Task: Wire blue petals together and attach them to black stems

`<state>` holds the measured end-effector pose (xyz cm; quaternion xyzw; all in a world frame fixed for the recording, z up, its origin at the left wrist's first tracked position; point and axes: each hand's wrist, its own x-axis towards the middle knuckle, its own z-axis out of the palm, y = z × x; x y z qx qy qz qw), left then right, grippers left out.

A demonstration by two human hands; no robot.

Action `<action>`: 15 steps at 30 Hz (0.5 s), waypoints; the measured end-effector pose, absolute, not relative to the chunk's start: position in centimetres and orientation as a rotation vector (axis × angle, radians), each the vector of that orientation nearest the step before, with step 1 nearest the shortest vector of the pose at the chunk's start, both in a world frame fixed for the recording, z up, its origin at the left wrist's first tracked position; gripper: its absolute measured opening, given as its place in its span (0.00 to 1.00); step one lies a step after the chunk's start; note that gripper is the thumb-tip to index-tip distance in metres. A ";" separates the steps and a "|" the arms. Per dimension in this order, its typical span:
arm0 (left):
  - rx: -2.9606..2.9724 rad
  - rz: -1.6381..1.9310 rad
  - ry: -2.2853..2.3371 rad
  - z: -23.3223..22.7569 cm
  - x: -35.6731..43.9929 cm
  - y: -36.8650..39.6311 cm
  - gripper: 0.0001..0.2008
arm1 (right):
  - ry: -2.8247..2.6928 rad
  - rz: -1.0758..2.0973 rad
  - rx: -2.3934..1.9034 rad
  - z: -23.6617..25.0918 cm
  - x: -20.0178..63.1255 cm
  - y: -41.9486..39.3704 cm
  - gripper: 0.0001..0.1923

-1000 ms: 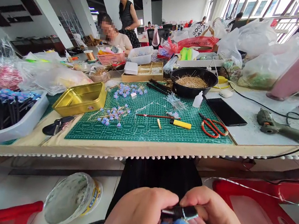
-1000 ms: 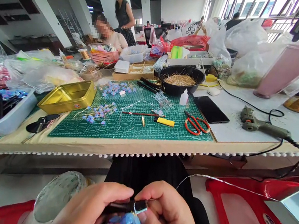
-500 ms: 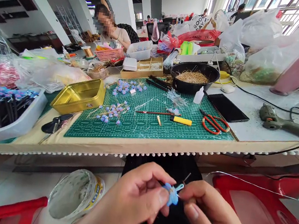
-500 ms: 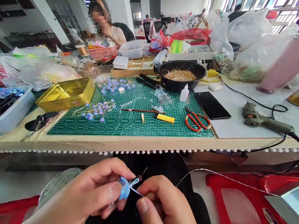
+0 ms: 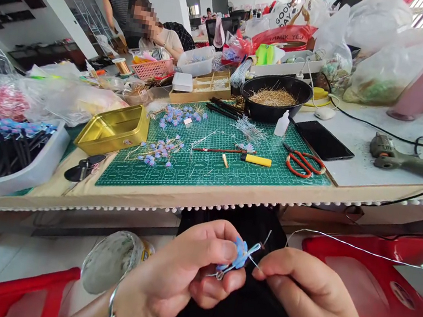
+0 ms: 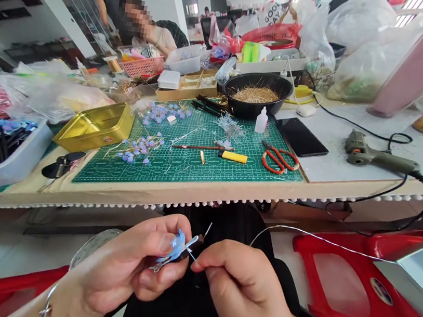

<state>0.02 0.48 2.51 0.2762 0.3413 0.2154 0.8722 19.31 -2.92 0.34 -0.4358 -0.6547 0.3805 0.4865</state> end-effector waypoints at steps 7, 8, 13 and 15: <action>0.760 0.449 0.831 3.8 0.1 -0.1 0.05 | -1.618 1.327 -0.901 -3.1 19.1 -0.8 0.11; 0.879 0.456 0.874 4.1 0.1 -0.4 0.04 | -1.682 1.342 -0.869 -3.0 19.1 0.1 0.11; 2.124 0.506 1.032 4.7 0.1 -2.1 0.04 | -2.078 1.077 -0.769 1.4 19.2 3.6 0.11; 2.579 0.604 1.029 4.6 0.1 -2.6 0.08 | -2.295 0.614 -0.748 3.8 19.5 3.4 0.13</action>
